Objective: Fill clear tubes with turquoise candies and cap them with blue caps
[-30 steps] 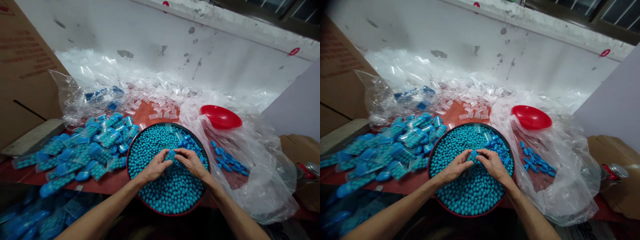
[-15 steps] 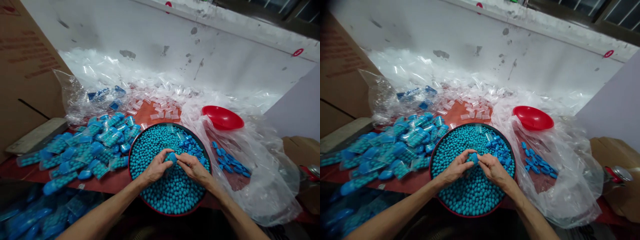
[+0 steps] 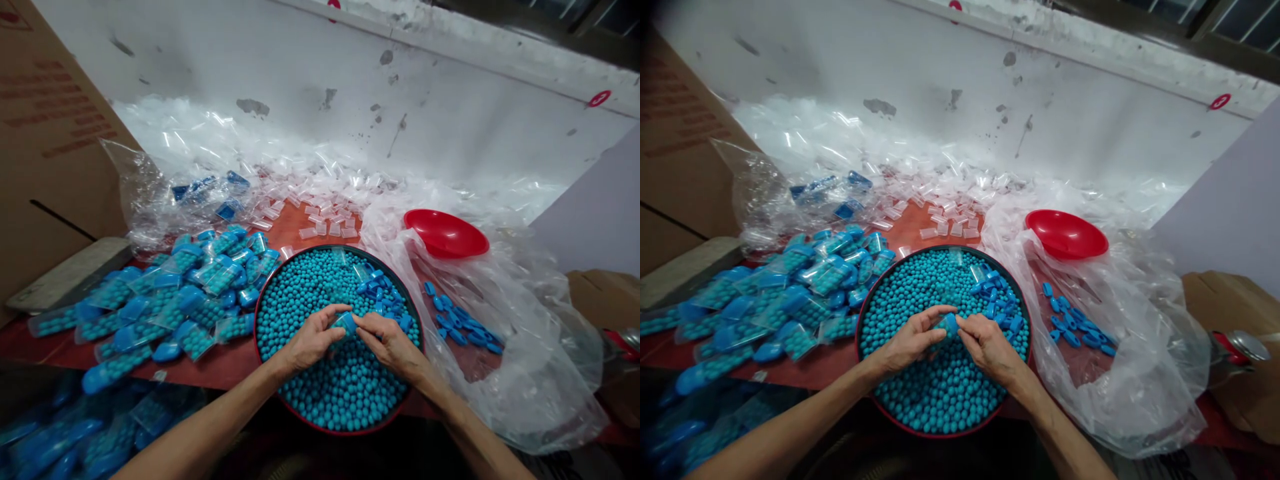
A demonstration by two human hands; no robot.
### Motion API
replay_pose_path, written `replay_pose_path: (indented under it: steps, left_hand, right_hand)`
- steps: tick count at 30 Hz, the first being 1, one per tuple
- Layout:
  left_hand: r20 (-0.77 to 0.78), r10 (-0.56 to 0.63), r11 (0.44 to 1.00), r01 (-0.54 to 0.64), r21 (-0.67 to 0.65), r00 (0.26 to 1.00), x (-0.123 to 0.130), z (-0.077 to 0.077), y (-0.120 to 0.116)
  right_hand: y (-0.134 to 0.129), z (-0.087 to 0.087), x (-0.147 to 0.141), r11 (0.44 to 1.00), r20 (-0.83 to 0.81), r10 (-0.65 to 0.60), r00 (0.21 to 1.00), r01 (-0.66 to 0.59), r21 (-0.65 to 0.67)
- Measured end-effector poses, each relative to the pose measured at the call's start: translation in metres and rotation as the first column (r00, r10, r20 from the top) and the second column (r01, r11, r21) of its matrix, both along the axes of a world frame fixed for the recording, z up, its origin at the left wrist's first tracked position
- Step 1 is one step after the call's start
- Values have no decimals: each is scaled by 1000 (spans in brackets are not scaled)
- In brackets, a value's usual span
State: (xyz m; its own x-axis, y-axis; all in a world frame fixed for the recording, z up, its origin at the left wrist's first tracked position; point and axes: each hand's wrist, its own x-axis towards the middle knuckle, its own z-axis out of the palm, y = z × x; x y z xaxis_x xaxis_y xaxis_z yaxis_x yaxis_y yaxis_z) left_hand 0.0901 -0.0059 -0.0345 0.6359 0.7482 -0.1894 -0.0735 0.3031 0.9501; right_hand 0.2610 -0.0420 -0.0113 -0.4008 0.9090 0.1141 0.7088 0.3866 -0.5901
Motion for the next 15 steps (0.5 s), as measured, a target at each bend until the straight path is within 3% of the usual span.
replay_pose_path:
  steps: [5,7,9,11,15]
  left_hand:
    - [-59,25,997,-20,76,998,1,-7,0]
    - [-70,56,995,-50,81,996,1,-8,0]
    - [-44,61,997,-59,58,997,0,-7,1]
    - [8,38,999,-38,21,999,-1,-5,2]
    - [35,13,1000,-12,-23,999,-3,0,2]
  right_hand:
    - [0,-4,-4,996,86,30,996,-37,78]
    - [1,-6,-5,998,16,19,1000,-20,58]
    - [2,-7,-3,999,-154,-41,987,35,-42]
    - [2,-8,0,972,-360,-166,918,92,-214]
    - [1,-11,1,869,-632,-441,638,126,-479]
